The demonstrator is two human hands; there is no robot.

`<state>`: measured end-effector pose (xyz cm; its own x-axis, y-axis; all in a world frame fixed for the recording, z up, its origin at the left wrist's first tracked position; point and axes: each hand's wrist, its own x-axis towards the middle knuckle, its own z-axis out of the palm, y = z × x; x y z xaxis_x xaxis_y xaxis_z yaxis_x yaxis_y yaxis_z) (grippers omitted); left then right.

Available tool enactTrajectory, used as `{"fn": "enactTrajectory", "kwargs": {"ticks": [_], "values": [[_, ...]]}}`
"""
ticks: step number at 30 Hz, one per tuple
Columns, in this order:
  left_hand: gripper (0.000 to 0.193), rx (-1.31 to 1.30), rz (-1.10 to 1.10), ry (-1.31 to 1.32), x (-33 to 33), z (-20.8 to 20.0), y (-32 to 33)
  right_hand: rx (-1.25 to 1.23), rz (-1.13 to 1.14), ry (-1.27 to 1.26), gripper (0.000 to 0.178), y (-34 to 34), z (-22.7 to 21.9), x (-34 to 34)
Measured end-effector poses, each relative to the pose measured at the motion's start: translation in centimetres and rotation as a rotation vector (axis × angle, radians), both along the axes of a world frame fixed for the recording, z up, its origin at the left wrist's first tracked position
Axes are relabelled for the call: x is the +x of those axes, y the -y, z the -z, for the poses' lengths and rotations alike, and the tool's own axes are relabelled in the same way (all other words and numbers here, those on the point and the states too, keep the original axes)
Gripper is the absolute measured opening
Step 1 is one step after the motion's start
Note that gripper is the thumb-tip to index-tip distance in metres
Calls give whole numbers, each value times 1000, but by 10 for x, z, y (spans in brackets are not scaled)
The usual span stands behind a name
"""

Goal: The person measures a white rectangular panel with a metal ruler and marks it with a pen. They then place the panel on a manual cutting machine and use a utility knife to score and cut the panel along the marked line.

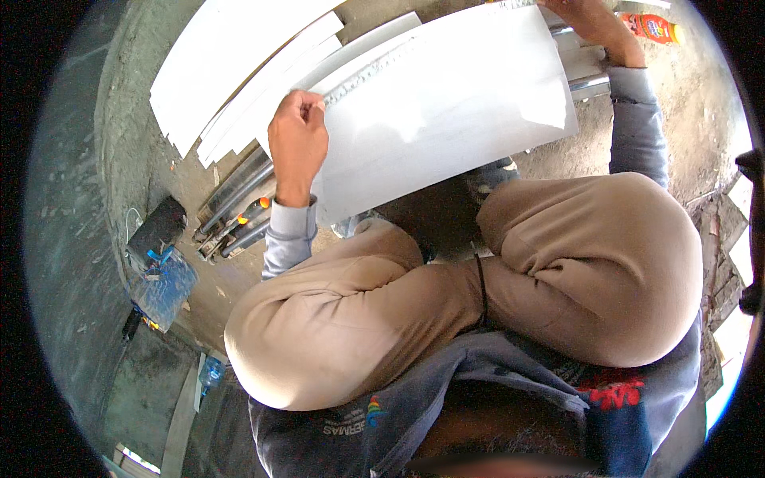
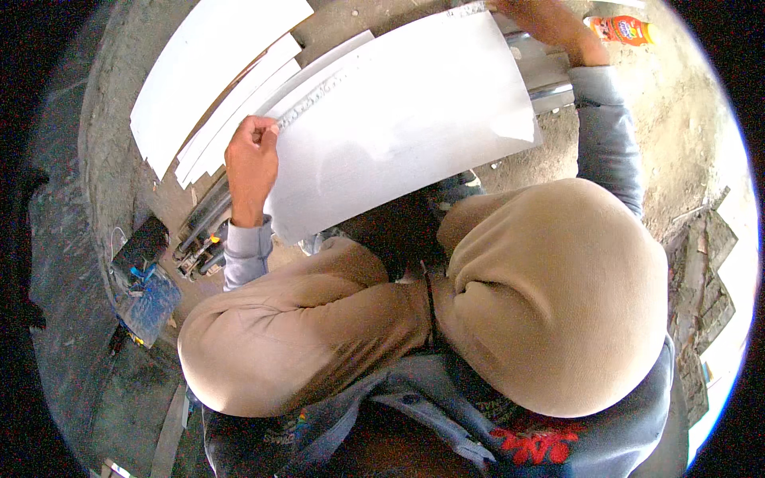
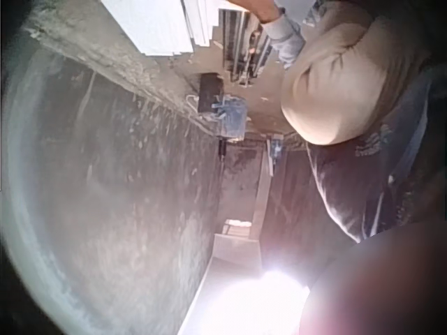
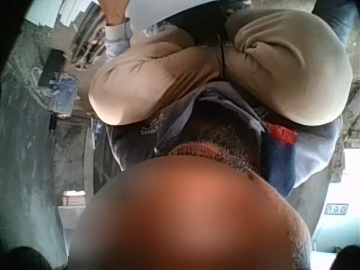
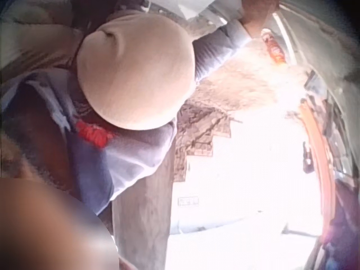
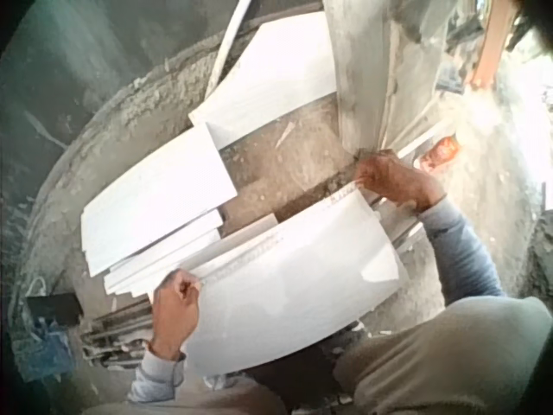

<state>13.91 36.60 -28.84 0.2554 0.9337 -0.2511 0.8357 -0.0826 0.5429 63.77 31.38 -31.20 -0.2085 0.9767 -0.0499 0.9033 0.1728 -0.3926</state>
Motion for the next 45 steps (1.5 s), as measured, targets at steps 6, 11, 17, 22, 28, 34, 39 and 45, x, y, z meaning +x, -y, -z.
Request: {"fn": "enactTrajectory", "kwargs": {"ticks": [6, 11, 17, 22, 28, 34, 39, 45], "values": [[12, 88, 60, 49, 2, -1, -18, -25, -14, 41, 18, -5, -9, -8], [15, 67, 27, 16, -7, -24, -24, 44, 1, 119, 17, 11, -35, -19], [16, -145, 121, 107, -27, -45, 52, 39, -136, 310, 13, 75, -52, -19], [11, -406, 103, 92, -23, -24, 107, -178, 10, 118, 17, 143, -37, -24], [8, -302, 194, 107, -24, -18, 116, -363, 130, 8, 17, 164, -34, -31], [8, -297, 237, 66, -20, -22, 115, -420, 65, -79, 19, 163, -26, -23], [9, -298, 274, 36, -20, -26, 114, -467, 38, -101, 19, 159, -20, -17], [8, -288, 277, 25, -18, -26, 116, -465, 25, -201, 18, 157, -18, -15]]}}
